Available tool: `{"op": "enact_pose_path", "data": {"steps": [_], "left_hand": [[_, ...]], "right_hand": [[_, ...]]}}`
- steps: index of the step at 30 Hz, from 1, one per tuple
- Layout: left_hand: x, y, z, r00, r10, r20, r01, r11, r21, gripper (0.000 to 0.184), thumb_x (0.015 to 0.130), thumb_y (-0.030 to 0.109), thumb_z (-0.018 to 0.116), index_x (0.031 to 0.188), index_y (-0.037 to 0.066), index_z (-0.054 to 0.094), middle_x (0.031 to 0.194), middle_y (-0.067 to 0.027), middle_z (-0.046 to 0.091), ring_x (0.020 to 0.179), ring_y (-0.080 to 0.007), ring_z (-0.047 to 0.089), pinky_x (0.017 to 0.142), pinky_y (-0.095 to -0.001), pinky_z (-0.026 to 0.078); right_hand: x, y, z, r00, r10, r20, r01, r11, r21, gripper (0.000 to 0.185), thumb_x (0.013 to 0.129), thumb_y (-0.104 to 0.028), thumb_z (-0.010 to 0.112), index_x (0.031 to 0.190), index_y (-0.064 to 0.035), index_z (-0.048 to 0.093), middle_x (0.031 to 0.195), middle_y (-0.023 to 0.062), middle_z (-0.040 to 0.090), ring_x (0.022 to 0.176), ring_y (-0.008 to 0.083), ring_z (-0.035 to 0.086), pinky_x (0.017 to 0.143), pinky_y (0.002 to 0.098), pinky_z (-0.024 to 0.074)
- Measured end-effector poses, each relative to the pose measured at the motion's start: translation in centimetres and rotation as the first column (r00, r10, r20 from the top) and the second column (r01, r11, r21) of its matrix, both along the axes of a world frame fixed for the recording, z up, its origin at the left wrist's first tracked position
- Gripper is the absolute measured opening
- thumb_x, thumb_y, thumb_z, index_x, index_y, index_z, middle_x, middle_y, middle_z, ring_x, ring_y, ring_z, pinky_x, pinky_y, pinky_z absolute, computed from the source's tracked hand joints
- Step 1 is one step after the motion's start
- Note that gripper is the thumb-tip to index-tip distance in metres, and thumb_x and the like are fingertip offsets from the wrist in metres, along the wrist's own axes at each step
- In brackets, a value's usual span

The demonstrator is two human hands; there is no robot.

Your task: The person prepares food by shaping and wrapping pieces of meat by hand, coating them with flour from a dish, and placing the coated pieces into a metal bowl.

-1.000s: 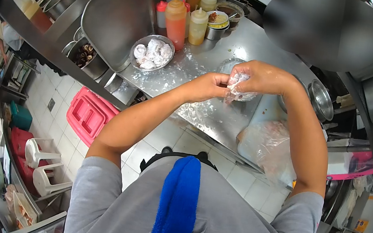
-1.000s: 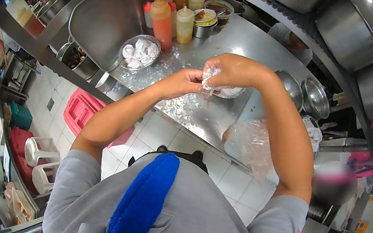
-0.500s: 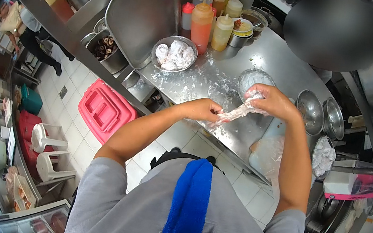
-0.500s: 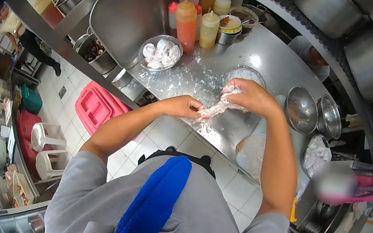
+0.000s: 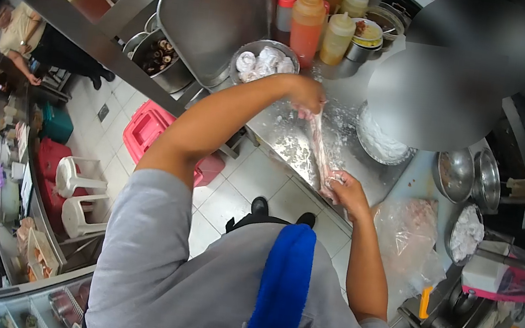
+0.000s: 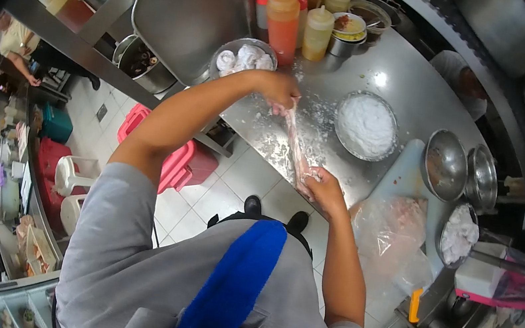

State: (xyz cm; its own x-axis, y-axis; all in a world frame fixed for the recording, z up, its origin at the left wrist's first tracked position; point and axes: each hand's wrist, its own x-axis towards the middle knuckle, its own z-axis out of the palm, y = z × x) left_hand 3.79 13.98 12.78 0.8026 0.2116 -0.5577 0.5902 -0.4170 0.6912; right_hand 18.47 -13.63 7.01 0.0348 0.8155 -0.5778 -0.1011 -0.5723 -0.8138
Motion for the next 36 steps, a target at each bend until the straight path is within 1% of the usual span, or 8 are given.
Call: {"op": "enact_pose_path", "data": {"steps": [5,9,11,12,17,27,29,36], "left_hand": [[4.0,1.1,-0.6,0.895,-0.166,-0.415,0.275,0.936,0.219,0.023,0.081,0.013,0.053,0.094,-0.001,0.067,0.086,-0.0121,0.067,0.070,-0.0211,0.069,0.058,-0.0350,0.056],[4.5,1.6,-3.2,0.899,-0.131,-0.417,0.272,0.914,0.300,0.026,0.082,0.013,0.055,0.097,-0.003,0.068,0.090,-0.0154,0.069,0.071,-0.0252,0.069,0.061,-0.0375,0.056],[4.5,1.3,-3.7,0.873,-0.314,-0.374,0.482,0.674,0.561,0.026,0.082,0.010,0.056,0.100,-0.004,0.069,0.099,-0.0187,0.069,0.081,-0.0301,0.070,0.071,-0.0391,0.056],[4.5,1.3,-4.0,0.874,-0.313,-0.372,0.480,0.679,0.556,0.026,0.082,0.010,0.056,0.100,-0.004,0.069,0.099,-0.0187,0.069,0.081,-0.0301,0.070,0.071,-0.0391,0.056],[4.6,1.9,-4.1,0.941,-0.038,-0.336,0.247,0.756,0.606,0.024,0.083,0.009,0.057,0.102,0.002,0.071,0.109,-0.0189,0.067,0.101,-0.0328,0.065,0.085,-0.0400,0.052],[3.8,2.9,-6.2,0.978,0.043,-0.203,0.132,0.625,0.769,0.027,0.086,0.011,0.054,0.112,0.006,0.062,0.111,-0.0169,0.064,0.100,-0.0324,0.066,0.082,-0.0410,0.054],[3.5,2.3,-5.5,0.998,0.028,-0.057,0.039,0.435,0.900,0.028,0.086,0.012,0.053,0.113,0.008,0.060,0.110,-0.0139,0.062,0.097,-0.0317,0.066,0.076,-0.0414,0.056],[0.1,-2.5,-2.4,0.965,0.088,0.248,-0.256,0.536,0.804,0.023,0.089,0.014,0.052,0.110,0.008,0.056,0.105,-0.0135,0.060,0.093,-0.0340,0.065,0.070,-0.0459,0.054]], "right_hand": [[-1.9,1.0,-3.4,0.996,-0.030,-0.079,0.031,1.000,0.005,0.022,0.089,-0.017,0.061,0.109,-0.0066,0.058,0.078,0.0016,0.063,0.058,0.0083,0.055,0.048,0.0207,0.0406],[-1.9,1.4,-3.0,0.997,-0.080,0.010,0.080,0.996,-0.032,0.024,0.088,-0.016,0.061,0.110,-0.0064,0.057,0.077,0.0021,0.062,0.058,0.0097,0.056,0.046,0.0226,0.0428],[-1.9,1.6,-4.0,0.975,-0.089,0.202,0.086,0.996,0.021,0.038,0.086,-0.022,0.062,0.115,0.0013,0.058,0.080,0.0092,0.065,0.065,0.0134,0.062,0.053,0.0288,0.0496],[-1.7,1.5,-4.4,0.976,-0.084,0.202,0.083,0.996,0.015,0.038,0.086,-0.022,0.062,0.115,0.0013,0.058,0.080,0.0092,0.065,0.065,0.0134,0.062,0.053,0.0288,0.0496],[-1.6,1.7,-4.6,0.808,0.005,0.589,-0.066,0.994,0.082,0.037,0.084,-0.021,0.062,0.113,0.0015,0.060,0.081,0.0218,0.068,0.062,0.0232,0.068,0.054,0.0335,0.0517],[-1.8,0.9,-1.7,0.866,0.063,0.496,-0.063,0.998,-0.018,0.040,0.085,-0.025,0.061,0.116,-0.0005,0.057,0.074,0.0204,0.069,0.059,0.0262,0.069,0.063,0.0366,0.0532],[-1.6,0.5,-1.4,0.815,0.123,0.566,-0.129,0.991,-0.030,0.039,0.086,-0.027,0.061,0.115,-0.0014,0.056,0.074,0.0196,0.069,0.063,0.0296,0.069,0.069,0.0390,0.0527],[-0.8,-1.2,-0.5,0.766,0.184,0.616,-0.153,0.983,-0.104,0.037,0.085,-0.031,0.061,0.110,-0.0049,0.056,0.069,0.0158,0.068,0.079,0.0344,0.068,0.076,0.0430,0.0500]]}}
